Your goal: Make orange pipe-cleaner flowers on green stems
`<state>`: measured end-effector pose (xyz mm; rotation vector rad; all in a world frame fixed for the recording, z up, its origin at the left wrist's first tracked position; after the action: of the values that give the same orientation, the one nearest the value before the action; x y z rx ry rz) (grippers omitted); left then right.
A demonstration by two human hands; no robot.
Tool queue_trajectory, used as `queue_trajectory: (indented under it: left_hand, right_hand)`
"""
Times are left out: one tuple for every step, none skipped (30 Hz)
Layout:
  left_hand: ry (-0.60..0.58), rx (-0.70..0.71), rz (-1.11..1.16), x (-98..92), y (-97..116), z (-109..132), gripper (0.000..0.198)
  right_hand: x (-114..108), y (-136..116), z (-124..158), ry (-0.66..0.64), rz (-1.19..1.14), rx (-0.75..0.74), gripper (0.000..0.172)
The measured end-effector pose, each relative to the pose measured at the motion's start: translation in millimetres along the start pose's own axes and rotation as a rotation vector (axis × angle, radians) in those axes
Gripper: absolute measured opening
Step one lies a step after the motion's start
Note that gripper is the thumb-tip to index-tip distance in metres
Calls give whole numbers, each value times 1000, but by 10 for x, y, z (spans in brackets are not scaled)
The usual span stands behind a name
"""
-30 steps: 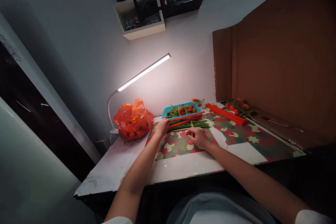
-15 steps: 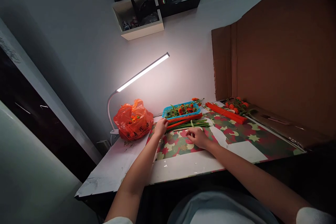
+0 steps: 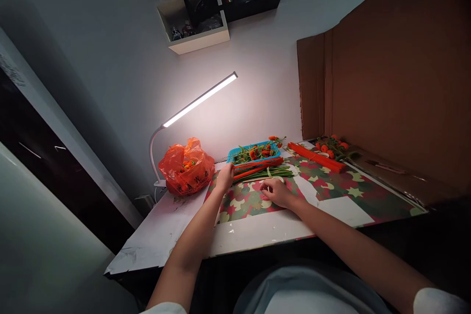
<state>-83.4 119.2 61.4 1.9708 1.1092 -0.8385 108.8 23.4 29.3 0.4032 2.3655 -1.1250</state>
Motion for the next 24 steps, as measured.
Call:
queue_trajectory:
  left_hand:
    - [-1, 13, -6, -8, 16, 0, 14]
    - [-6, 27, -19, -14, 32, 1, 12]
    - [-13, 37, -40, -20, 45, 4, 10]
    - [-22, 42, -67, -26, 54, 8, 9]
    - [-30, 39, -99, -30, 57, 13, 9]
    - [-41, 30, -131, -33, 55, 19, 9]
    - [-53, 14, -160, -31, 49, 25, 9]
    - [-68, -3, -184, -26, 41, 32, 11]
    - [-82, -25, -203, -18, 28, 39, 13]
    - [-93, -48, -218, -10, 13, 45, 15]
    - [-99, -69, -228, 0, -1, 50, 18]
    - [-104, -83, -234, 11, -12, 55, 20]
    - [-104, -93, -238, 21, -20, 59, 22]
    - [-100, -98, -242, 29, -25, 62, 24]
    - [-92, -100, -247, 34, -27, 64, 26]
    - [-81, -102, -252, 35, -28, 66, 27]
    - [-69, -106, -258, 31, -29, 67, 29]
    - [-53, -113, -263, 21, -29, 67, 30]
    - [-33, -124, -261, 3, -28, 66, 30]
    - [-5, -139, -250, -23, -25, 63, 29]
    - [29, -158, -226, -57, -20, 59, 27]
    - [70, -176, -188, -95, -8, 55, 25]
    - [111, -188, -134, -130, 14, 51, 22]
    - [143, -190, -63, -154, 49, 49, 21]
  right_hand:
    - [0, -2, 1, -2, -4, 2, 16]
    - [0, -2, 1, -4, -8, 4, 16]
    - [0, -2, 1, -4, -11, 5, 16]
    - [2, -3, 2, -6, -12, 4, 16]
    - [4, -2, 2, -6, -11, 3, 17]
    - [7, 1, 2, -8, -9, 3, 17]
    - [11, 5, 2, -11, -8, 5, 17]
    - [16, 11, 2, -14, -6, 8, 16]
    - [22, 19, 1, -18, -5, 13, 16]
    - [29, 27, 1, -24, -3, 18, 16]
    - [36, 35, 0, -29, -3, 21, 16]
    - [42, 42, -1, -34, -3, 24, 16]
    - [48, 50, -3, -38, -4, 28, 16]
    - [54, 59, -4, -43, -5, 32, 15]
    - [59, 68, -5, -46, -6, 36, 15]
    - [62, 75, -5, -48, -4, 39, 15]
    - [64, 80, -5, -49, -4, 39, 15]
    - [68, 81, -3, -51, -6, 38, 14]
    - [71, 79, 0, -53, -12, 35, 14]
    - [75, 75, 3, -54, -23, 33, 14]
    - [80, 72, 5, -56, -42, 34, 13]
    - [83, 70, 4, -53, -71, 41, 12]
    - [78, 74, -1, -40, -115, 55, 10]
    - [63, 87, -12, -12, -176, 80, 10]
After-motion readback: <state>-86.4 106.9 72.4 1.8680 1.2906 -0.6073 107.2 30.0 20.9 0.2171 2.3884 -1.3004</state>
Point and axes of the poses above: each hand's wrist, its own z-axis away from the middle knuckle, its own x-axis out of the palm, y = z × x, the point moved 8 cm from there along -z, towards the middle knuckle, and after that the axes turned 2 degrees about y, right-handed, at the moved point
